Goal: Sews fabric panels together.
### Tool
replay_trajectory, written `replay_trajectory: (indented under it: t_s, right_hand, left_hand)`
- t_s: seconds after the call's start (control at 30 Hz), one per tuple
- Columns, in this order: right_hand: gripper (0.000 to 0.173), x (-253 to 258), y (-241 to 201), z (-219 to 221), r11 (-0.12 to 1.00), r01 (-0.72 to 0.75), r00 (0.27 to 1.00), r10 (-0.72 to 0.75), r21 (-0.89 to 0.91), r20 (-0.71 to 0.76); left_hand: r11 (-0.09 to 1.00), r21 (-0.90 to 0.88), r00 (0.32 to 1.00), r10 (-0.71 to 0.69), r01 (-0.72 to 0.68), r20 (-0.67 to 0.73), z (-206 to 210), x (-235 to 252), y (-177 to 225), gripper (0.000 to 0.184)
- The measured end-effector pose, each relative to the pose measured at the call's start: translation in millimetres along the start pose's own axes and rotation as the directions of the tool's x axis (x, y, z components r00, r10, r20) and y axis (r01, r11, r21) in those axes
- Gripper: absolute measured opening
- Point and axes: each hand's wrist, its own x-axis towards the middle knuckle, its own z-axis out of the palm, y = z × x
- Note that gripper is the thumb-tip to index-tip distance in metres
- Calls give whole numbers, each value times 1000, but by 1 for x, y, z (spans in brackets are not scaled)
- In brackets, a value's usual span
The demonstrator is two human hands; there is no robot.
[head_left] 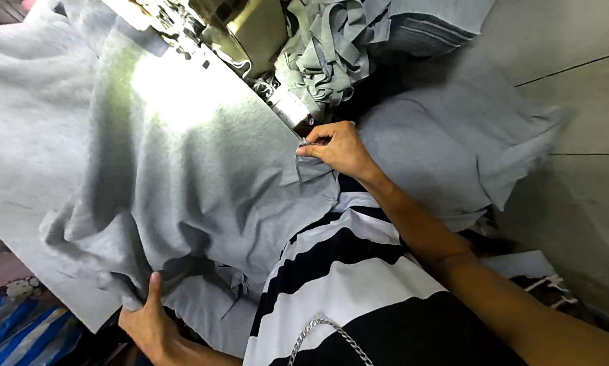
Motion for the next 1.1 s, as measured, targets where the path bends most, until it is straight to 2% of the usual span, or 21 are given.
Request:
replay_trajectory:
  t_s: [0.1, 0.33, 0.43, 0.53, 0.63, 0.7, 0.77, 0.83, 0.9, 0.97, 1.1]
  right_hand:
    - [20, -2, 2, 1, 999, 36, 999, -36, 13, -4]
    - [11, -2, 2, -1, 994, 100, 995, -101, 32, 15]
    - [10, -2, 3, -1, 992, 104, 994, -105, 65, 24]
    - [12, -3, 2, -4, 995, 60, 994, -67, 84, 85]
    - [14, -3, 1, -4, 995, 47, 991, -58, 93, 123]
    - [13, -3, -1, -3, 993, 47, 992, -58, 104, 110]
    - [12, -4, 0, -2, 993, 64, 995, -71, 103, 70]
    - [10, -8, 2, -1, 989, 111, 993, -115, 94, 28]
    - [7, -13, 5, 0, 981, 163, 986, -164, 105, 2]
    - [6, -12, 13, 5, 968, 214, 977, -215, 127, -12]
    - [6, -9, 19, 12, 955, 268, 963, -268, 130, -19]
  left_hand:
    - [995, -92, 998, 40, -45, -50, 0, -4, -14, 36]
    - [926, -357, 992, 105, -124, -73, -34, 21, -1, 35]
    - [889, -451, 995, 96, -81, 10, -41, 37, -7, 42]
    - [841, -539, 972, 162, -48, 167, -38, 40, -8, 37]
    - [863, -504, 936, 210, -40, 284, -30, 33, -6, 86]
    - [901, -433, 943, 174, -35, 285, -25, 31, -10, 101]
    - [911, -411, 961, 129, -17, 244, -19, 31, -12, 89]
    - [904, -427, 978, 97, -10, 182, -13, 31, -9, 62]
    - [901, -434, 991, 69, -12, 115, -6, 29, -2, 47]
    - [902, -430, 996, 53, -19, 67, -2, 28, 3, 46]
    - [915, -401, 999, 48, -47, -9, 10, 26, 8, 54]
